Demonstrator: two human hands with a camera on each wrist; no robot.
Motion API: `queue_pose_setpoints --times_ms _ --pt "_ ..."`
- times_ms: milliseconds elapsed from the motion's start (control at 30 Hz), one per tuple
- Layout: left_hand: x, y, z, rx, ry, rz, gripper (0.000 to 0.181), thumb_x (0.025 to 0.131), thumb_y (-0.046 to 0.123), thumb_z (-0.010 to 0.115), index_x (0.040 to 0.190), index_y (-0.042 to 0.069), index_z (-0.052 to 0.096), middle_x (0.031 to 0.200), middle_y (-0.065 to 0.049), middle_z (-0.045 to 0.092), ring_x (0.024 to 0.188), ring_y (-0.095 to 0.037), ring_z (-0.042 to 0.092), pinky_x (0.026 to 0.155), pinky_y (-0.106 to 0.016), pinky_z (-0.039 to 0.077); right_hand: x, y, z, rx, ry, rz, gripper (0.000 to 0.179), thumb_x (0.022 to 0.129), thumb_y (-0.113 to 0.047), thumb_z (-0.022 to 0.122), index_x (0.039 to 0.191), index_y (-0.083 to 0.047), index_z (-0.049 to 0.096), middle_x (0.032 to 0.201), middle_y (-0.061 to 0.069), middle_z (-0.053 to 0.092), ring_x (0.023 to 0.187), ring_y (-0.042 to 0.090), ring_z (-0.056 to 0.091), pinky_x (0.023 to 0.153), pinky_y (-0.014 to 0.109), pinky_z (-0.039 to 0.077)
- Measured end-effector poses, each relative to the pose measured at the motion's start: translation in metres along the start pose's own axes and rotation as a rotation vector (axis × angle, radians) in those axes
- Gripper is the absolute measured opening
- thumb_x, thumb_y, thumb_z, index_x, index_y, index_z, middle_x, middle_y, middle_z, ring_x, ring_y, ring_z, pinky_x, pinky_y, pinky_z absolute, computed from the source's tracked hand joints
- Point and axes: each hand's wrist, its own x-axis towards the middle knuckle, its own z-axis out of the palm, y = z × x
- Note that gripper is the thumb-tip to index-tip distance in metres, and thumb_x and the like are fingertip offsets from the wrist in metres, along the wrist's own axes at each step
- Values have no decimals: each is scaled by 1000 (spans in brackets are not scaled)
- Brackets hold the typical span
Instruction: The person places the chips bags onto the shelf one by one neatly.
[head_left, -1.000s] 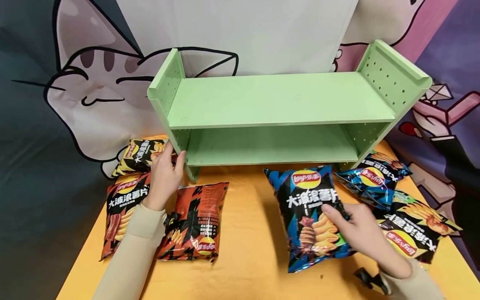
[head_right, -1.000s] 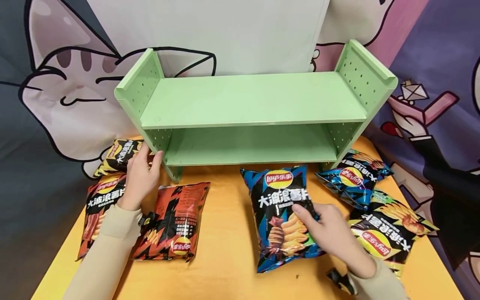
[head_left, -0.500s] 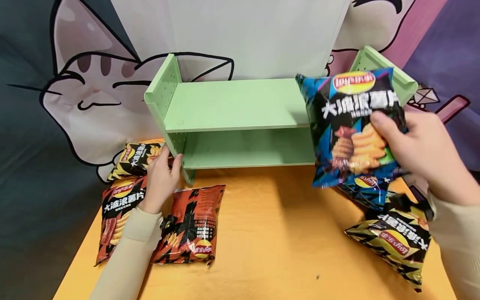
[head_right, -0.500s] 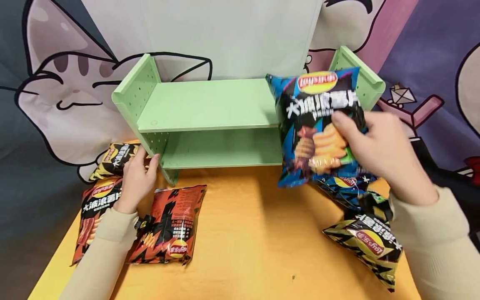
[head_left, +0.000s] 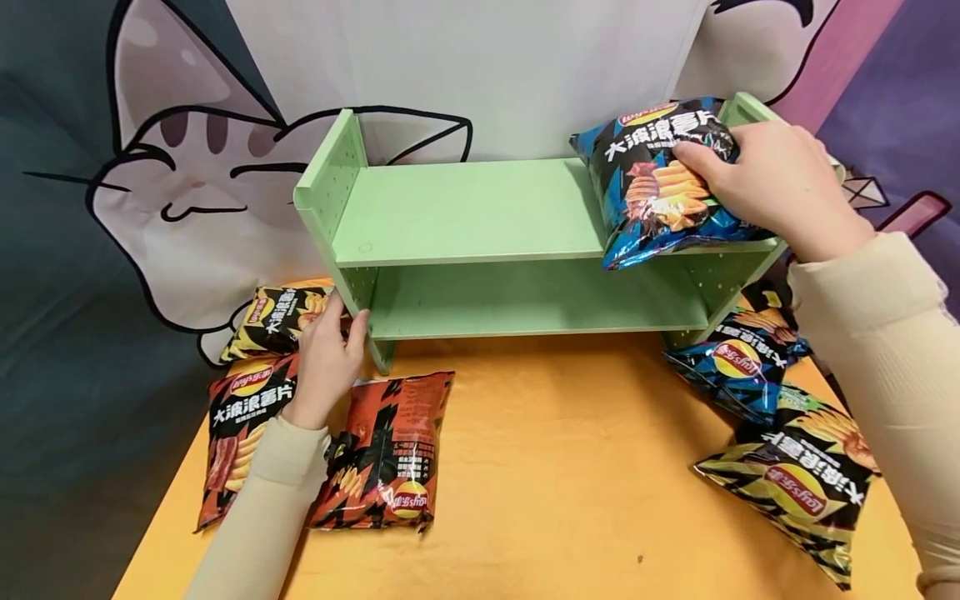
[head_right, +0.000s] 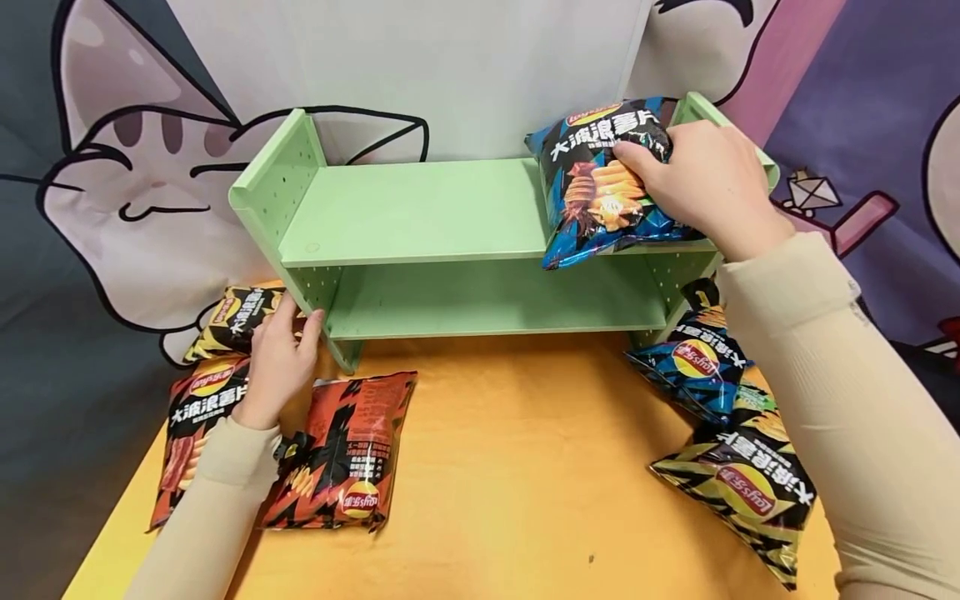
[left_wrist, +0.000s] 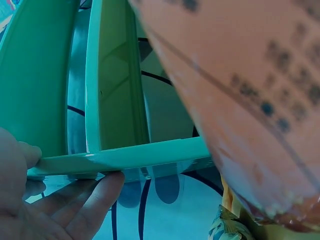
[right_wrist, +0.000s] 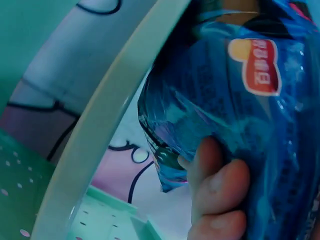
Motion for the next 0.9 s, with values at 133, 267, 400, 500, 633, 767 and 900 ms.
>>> queue_pose_setpoints --times_ms 133,267,400,500,633,767,900 --pt "1 1 -2 2 -1 -5 36 106 24 59 136 5 59 118 -26 72 98 -49 70 77 -61 55 13 -1 4 -76 -19 -1 89 102 -71 32 122 13 54 107 38 59 99 57 53 75 65 43" --pt "2 2 -1 2 -8 -19 36 106 25 59 137 5 59 122 -25 71 104 -49 69 82 -62 54 23 -2 7 -147 -42 11 89 103 -68 27 151 6 39 127 43 55 107 64 51 83 73 44" --pt "2 3 -1 -2 -11 -21 36 106 24 59 137 5 59 123 -25 71 105 -49 69 83 -63 54 31 1 5 -228 -67 -36 77 107 -61 25 159 -5 33 132 45 51 102 67 51 78 75 44" --pt "3 3 0 -3 -17 -21 36 106 25 59 137 6 58 123 -25 71 105 -49 69 83 -63 54 34 7 3 -291 -131 -81 67 109 -52 22 159 -9 33 127 44 51 95 64 52 72 73 45" --pt "3 4 0 -5 -20 -20 35 107 26 58 135 5 59 120 -25 72 102 -48 70 80 -62 54 37 15 -2 -351 -228 -109 63 110 -44 17 164 -12 22 128 42 49 93 59 52 73 72 46" --pt "5 4 0 -5 -13 -14 34 107 26 58 133 4 59 118 -25 72 101 -48 70 79 -61 55 37 16 -5 -340 -236 -121 63 111 -43 18 165 -11 20 134 44 46 99 62 51 80 75 45" --pt "6 4 1 -3 -9 -12 32 106 24 59 131 4 60 116 -25 73 100 -48 71 79 -60 55 27 15 -8 -297 -154 -131 54 111 -40 24 146 -8 49 110 36 56 86 55 54 65 65 47"
